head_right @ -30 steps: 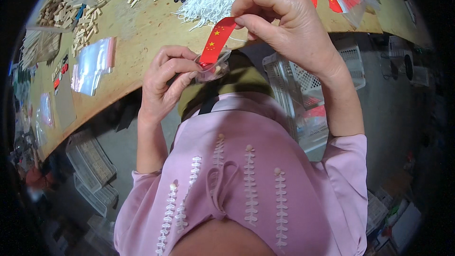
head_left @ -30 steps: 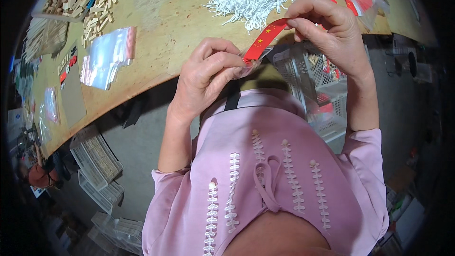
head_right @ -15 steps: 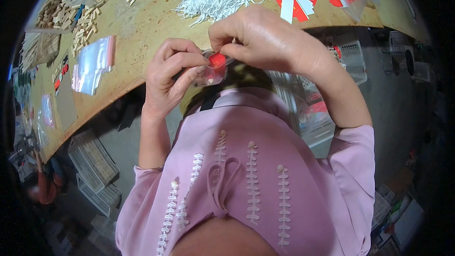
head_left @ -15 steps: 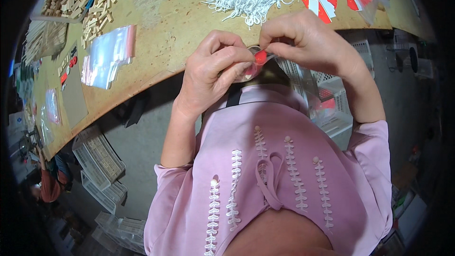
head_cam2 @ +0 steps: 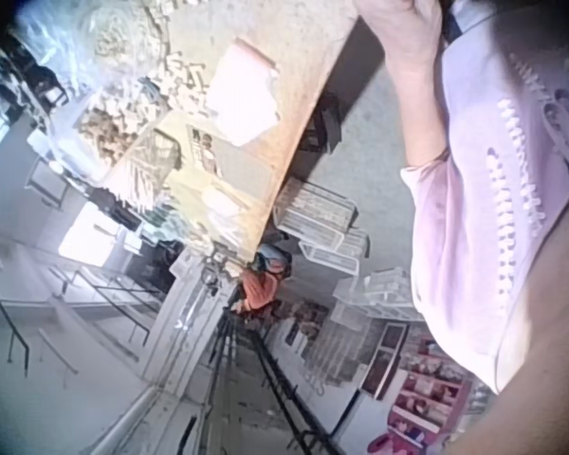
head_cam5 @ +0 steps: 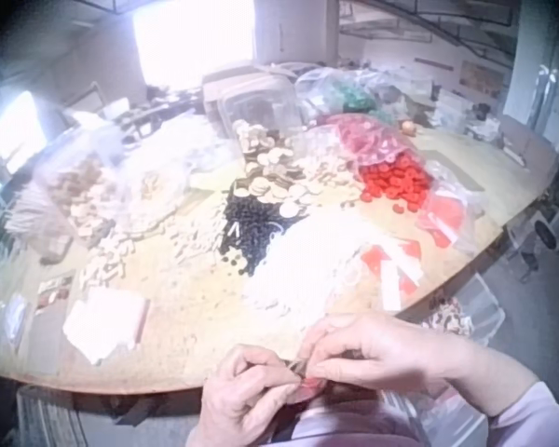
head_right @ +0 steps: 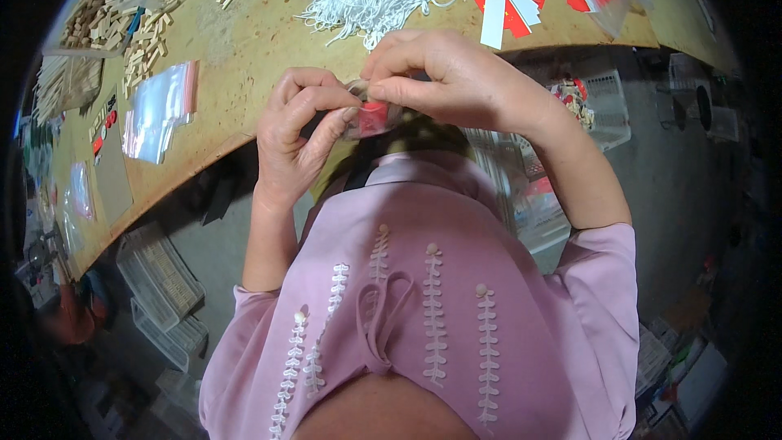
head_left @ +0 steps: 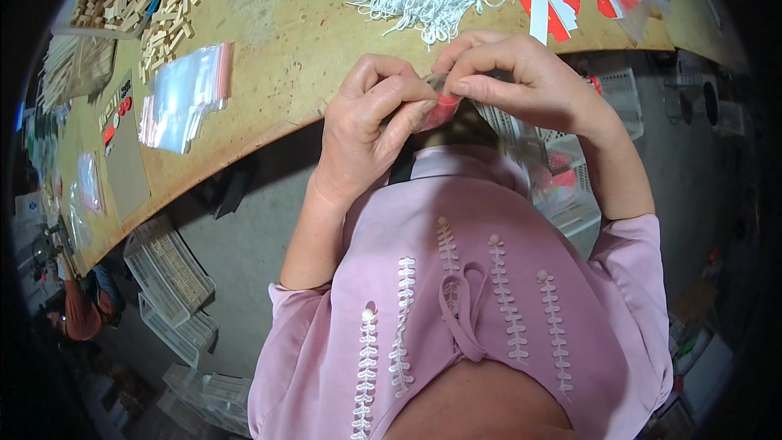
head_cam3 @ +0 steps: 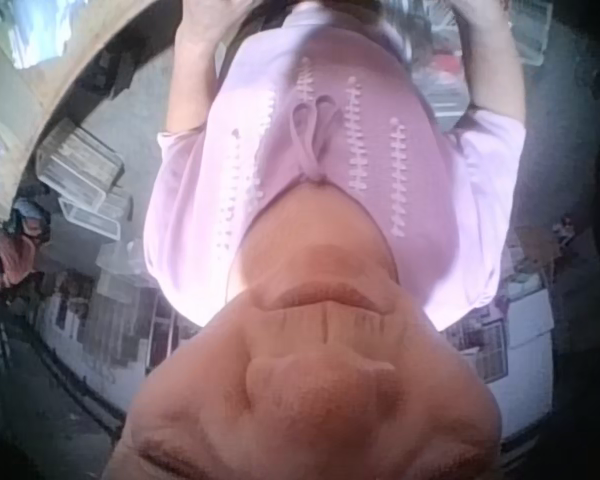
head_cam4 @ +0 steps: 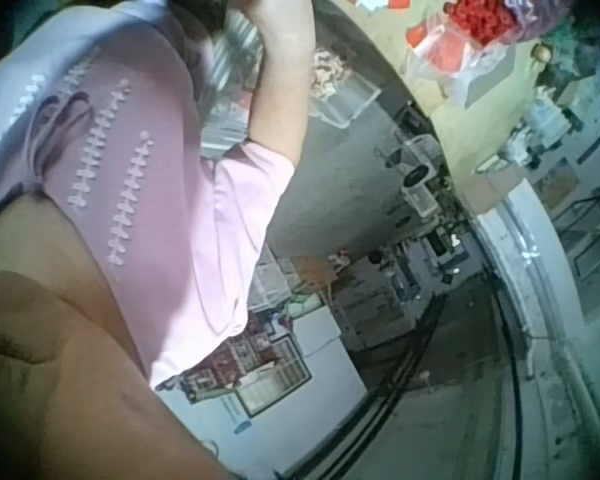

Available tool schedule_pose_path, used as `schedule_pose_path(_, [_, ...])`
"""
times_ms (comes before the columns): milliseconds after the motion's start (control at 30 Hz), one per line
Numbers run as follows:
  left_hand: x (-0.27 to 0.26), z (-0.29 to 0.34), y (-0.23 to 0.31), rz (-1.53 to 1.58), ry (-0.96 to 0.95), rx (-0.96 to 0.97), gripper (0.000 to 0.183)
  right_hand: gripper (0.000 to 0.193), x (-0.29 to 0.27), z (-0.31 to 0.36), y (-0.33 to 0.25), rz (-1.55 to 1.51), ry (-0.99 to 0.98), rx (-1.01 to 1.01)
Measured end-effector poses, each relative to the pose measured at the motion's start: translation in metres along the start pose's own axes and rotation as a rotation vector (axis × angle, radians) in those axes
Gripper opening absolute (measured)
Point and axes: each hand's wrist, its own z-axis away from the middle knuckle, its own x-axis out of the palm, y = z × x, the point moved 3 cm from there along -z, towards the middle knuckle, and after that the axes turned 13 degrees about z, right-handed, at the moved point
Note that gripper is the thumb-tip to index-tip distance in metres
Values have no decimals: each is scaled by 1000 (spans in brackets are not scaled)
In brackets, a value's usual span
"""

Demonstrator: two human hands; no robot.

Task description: The person assembles small craft kits by placing wooden pieces, black beads, white string, and red paper into clear plastic bags. The person handles each item by hand and seals the bags after filling them.

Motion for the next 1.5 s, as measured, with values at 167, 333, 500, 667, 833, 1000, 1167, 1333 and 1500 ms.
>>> schedule_pose_path(167, [2,1,0,26,-1,-32,11,10,9,7,-3,109,49,-91])
schedule_pose_path(333, [8,6,-5,137,-125,-48,10,10,30,18,5,153,219,-193])
schedule_pose_path(500, [8,6,-3,95,-137,-52,8,19,16,36,-23,341,442,-139])
schedule_pose_path(667, [15,4,3,137,-210,-28,8,16,25,41,-14,232,291,-82])
schedule_pose_path(833, [17,-11,-13,160,-114,-134,7,11,17,53,-4,354,292,-77])
schedule_pose_path(1000, [30,-40,-38,-216,27,-254,6,12,33,61,13,347,436,-47])
schedule_pose_path(1167, [24,-37,-41,-356,-50,-176,5,13,41,64,16,315,461,-35])
schedule_pose_path(1333, [-29,3,-32,-177,-7,-338,8,13,47,59,14,349,465,-87])
schedule_pose_path(1500, [-85,30,-27,-267,130,-504,11,12,55,48,9,336,412,-119])
